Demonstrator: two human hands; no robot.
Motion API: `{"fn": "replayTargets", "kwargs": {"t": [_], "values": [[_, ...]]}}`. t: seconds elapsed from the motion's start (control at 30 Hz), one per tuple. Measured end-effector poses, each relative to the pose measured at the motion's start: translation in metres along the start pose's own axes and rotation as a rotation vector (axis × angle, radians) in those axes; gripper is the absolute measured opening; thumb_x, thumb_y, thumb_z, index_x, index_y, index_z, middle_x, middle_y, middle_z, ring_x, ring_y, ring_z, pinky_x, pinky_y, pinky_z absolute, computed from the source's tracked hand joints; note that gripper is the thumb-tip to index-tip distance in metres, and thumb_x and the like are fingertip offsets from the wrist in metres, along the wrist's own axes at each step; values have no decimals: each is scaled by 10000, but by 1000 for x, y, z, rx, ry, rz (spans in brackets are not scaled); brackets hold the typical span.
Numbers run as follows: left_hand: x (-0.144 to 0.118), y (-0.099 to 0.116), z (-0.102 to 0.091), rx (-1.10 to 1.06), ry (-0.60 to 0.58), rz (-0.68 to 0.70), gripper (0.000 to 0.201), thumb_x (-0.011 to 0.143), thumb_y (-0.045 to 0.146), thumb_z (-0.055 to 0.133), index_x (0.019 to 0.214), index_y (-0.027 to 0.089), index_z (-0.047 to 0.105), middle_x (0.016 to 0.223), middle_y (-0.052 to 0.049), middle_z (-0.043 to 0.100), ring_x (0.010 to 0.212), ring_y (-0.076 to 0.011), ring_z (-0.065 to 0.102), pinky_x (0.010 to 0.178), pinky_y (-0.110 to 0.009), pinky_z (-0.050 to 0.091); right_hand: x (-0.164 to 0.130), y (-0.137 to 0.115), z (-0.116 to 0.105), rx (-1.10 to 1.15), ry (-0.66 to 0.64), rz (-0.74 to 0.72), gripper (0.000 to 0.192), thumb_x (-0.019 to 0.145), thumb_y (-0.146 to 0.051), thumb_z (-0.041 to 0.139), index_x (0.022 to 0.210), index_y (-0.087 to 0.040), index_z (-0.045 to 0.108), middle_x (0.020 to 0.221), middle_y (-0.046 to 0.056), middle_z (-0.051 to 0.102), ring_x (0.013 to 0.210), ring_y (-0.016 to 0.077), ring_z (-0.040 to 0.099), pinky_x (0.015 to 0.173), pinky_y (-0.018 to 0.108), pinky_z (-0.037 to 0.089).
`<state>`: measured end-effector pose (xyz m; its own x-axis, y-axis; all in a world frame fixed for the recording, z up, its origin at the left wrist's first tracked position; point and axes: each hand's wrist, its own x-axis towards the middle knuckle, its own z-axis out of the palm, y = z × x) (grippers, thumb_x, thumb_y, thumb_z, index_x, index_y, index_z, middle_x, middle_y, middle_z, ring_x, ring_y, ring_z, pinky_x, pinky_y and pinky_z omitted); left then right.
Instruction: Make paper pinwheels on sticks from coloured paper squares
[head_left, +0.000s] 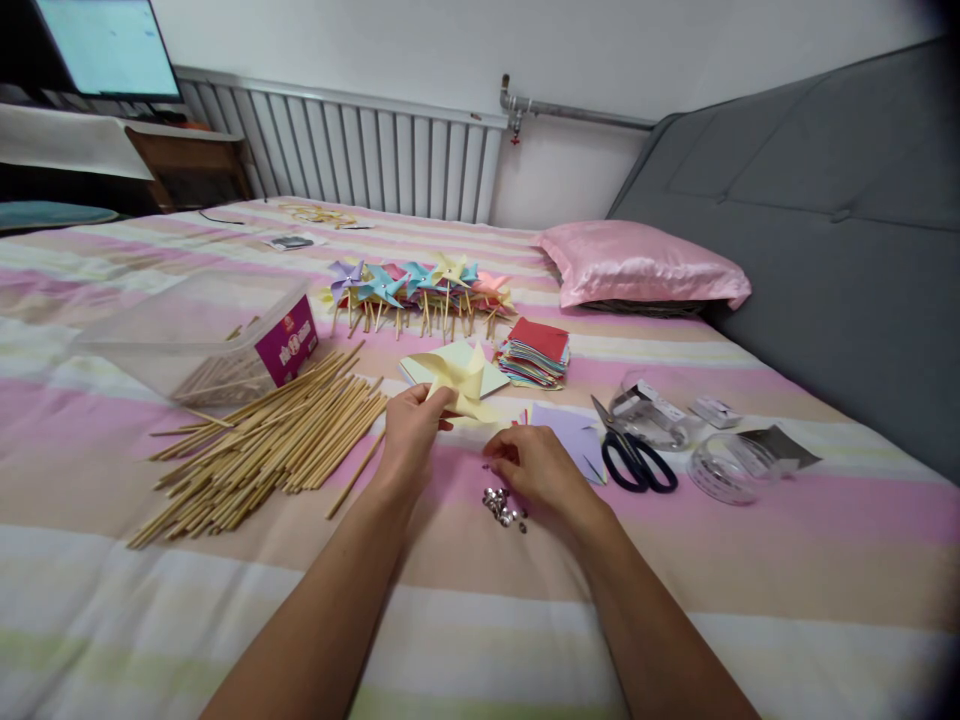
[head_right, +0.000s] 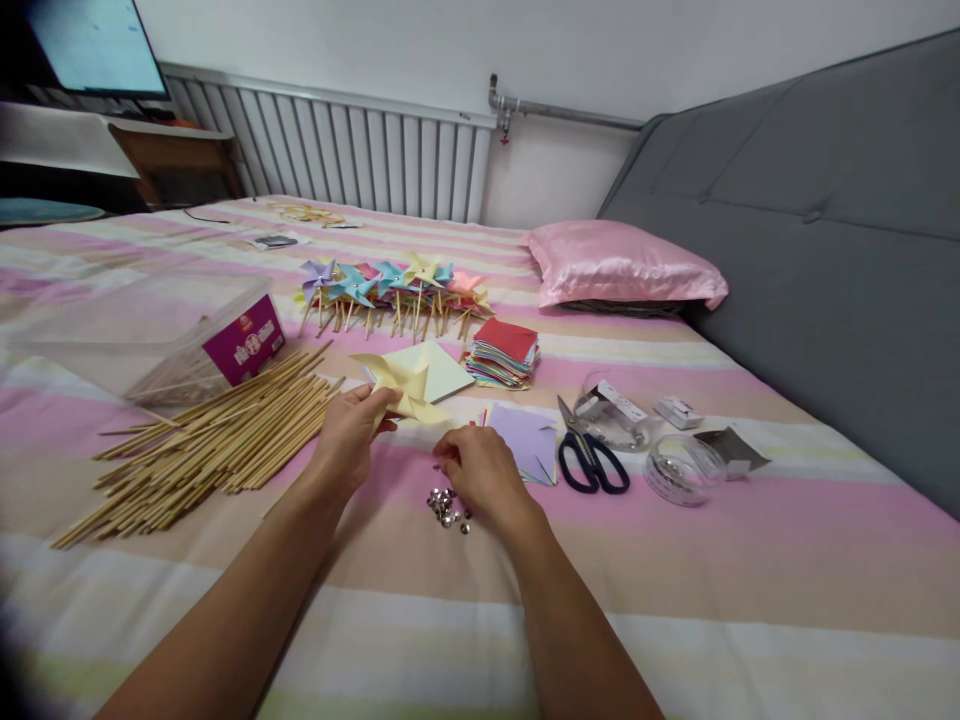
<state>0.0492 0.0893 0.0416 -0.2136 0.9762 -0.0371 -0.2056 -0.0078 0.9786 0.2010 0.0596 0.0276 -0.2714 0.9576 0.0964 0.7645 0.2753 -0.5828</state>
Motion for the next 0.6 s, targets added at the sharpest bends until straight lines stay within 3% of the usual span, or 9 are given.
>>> {"fn": "replayTargets", "kwargs": {"t": [0.2, 0.6], "values": [[1, -2, 0, 5, -13, 5, 102, 605, 225, 599, 629, 127, 610, 597, -12, 608, 547, -117, 538, 518, -223, 373, -1, -2, 4, -19, -87, -51, 328, 755, -47, 487, 903, -216, 726, 932, 44, 720, 881, 169, 635, 774, 245, 423], [0, -1, 1, 9, -8, -6, 96, 598, 225, 598, 603, 129, 603, 574, -4, 607, 522, -105, 532, 499, -210, 365, -1, -4, 1, -13, -131, 50, 240, 747, -84, 510, 850, -152, 716, 748, 59, 714, 685, 146, 620, 639, 221, 403]]}}
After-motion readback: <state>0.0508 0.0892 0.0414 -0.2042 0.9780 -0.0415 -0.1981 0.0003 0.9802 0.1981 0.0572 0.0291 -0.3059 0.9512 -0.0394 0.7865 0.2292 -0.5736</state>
